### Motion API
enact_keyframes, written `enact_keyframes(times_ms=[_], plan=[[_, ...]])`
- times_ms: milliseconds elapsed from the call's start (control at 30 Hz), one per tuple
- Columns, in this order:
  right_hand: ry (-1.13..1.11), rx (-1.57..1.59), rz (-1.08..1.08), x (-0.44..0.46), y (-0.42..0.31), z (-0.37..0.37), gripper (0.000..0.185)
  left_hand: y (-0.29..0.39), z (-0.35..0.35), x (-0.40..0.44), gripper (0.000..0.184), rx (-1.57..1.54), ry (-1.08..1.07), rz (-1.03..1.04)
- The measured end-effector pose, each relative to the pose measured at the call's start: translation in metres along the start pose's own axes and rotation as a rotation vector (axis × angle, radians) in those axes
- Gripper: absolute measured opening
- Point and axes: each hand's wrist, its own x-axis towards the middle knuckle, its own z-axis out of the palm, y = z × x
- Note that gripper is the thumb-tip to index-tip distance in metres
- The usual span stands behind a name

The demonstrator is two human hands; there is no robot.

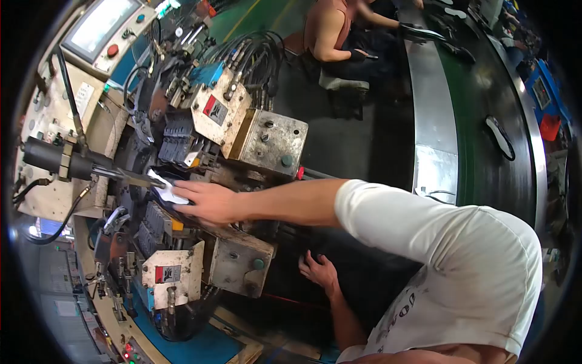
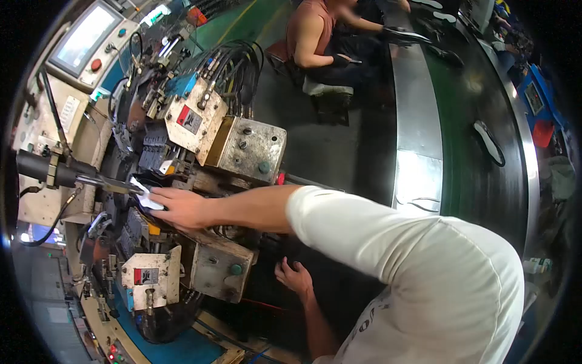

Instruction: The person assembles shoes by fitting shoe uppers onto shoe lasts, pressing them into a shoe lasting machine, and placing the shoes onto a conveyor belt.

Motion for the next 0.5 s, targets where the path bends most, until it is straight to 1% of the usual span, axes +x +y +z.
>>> enact_keyframes(times_ms=[67, 100, 133, 167, 233, 267, 300, 367, 400, 433, 467, 500], plan=[[-0.081, 0.135, 0.038, -0.067, 0.0, -0.038, 0.072, -0.003, 0.003, 0.001, 0.04, 0.017, 0.028, 0.018], [-0.16, 0.165, 0.122, -0.11, -0.002, -0.07, 0.075, -0.003, 0.003, 0.0, 0.04, 0.026, 0.039, 0.032], [-0.198, 0.119, 0.153, -0.159, 0.006, -0.092, 0.073, -0.001, 0.002, 0.0, 0.039, 0.026, 0.022, 0.013], [-0.273, 0.071, 0.29, -0.205, 0.007, -0.127, 0.069, -0.001, 0.003, -0.001, 0.038, 0.025, 0.012, 0.009], [-0.357, -0.12, 0.57, -0.311, 0.005, -0.212, 0.069, -0.002, 0.006, 0.0, 0.038, 0.026, -0.005, -0.007], [-0.417, -0.217, 0.704, -0.364, 0.004, -0.255, 0.068, -0.001, 0.005, 0.0, 0.041, 0.03, -0.059, -0.032], [-0.37, -0.409, 0.86, -0.453, 0.012, -0.282, 0.072, -0.002, 0.005, 0.0, 0.043, 0.033, -0.073, -0.036], [-0.638, -0.581, 1.199, -0.597, 0.003, -0.38, 0.053, -0.002, 0.012, 0.002, 0.046, 0.04, -0.101, -0.051], [-0.496, -0.769, 1.363, -0.603, -0.046, -0.434, 0.046, 0.001, 0.014, 0.003, 0.047, 0.054, -0.139, -0.068], [-0.031, -0.816, 1.556, -0.613, -0.081, -0.473, 0.044, 0.002, 0.015, 0.004, 0.049, 0.07, -0.177, -0.088], [-0.068, -1.031, 1.546, -0.66, -0.108, -0.512, 0.048, 0.005, 0.015, 0.006, 0.05, 0.085, -0.214, -0.108], [-0.2, -1.028, 1.833, -0.711, -0.131, -0.555, 0.043, 0.012, 0.013, 0.008, 0.051, 0.112, -0.244, -0.12]])
